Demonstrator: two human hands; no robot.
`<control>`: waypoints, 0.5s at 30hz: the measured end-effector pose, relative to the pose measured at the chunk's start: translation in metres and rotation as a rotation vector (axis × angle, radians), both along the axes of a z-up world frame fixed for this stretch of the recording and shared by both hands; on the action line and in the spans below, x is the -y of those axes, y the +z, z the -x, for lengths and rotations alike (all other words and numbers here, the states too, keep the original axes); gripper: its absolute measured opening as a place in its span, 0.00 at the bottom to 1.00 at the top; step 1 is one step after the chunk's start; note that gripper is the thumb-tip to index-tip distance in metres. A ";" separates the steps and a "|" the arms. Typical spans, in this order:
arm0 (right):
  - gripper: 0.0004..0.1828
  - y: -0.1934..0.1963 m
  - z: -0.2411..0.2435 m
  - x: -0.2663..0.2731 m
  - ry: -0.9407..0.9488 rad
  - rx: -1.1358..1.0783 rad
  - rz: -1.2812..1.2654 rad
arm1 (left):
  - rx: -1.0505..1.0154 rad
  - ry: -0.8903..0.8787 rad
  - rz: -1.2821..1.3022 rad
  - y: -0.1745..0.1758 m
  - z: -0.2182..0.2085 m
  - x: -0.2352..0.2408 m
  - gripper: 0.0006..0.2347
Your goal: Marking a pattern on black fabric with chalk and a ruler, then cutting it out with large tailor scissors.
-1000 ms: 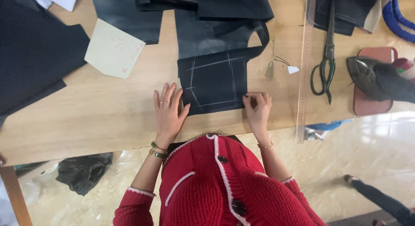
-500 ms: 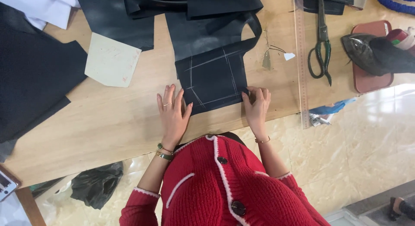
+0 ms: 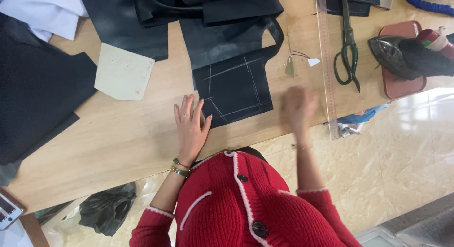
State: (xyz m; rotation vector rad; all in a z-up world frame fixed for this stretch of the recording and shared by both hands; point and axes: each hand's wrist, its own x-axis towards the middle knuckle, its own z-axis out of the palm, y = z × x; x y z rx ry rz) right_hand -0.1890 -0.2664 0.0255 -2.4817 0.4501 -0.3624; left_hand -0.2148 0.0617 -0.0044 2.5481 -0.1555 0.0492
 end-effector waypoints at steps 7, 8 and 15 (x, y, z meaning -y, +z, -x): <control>0.22 -0.051 -0.081 0.197 -0.109 -0.022 0.289 | 0.034 -0.021 -0.031 0.003 -0.001 0.001 0.21; 0.26 -0.055 -0.091 0.208 -0.133 -0.097 0.238 | 0.025 -0.021 -0.036 0.002 -0.001 0.001 0.21; 0.44 -0.037 -0.120 0.216 -0.192 -0.225 -0.029 | 0.011 -0.019 -0.069 -0.003 0.000 0.002 0.21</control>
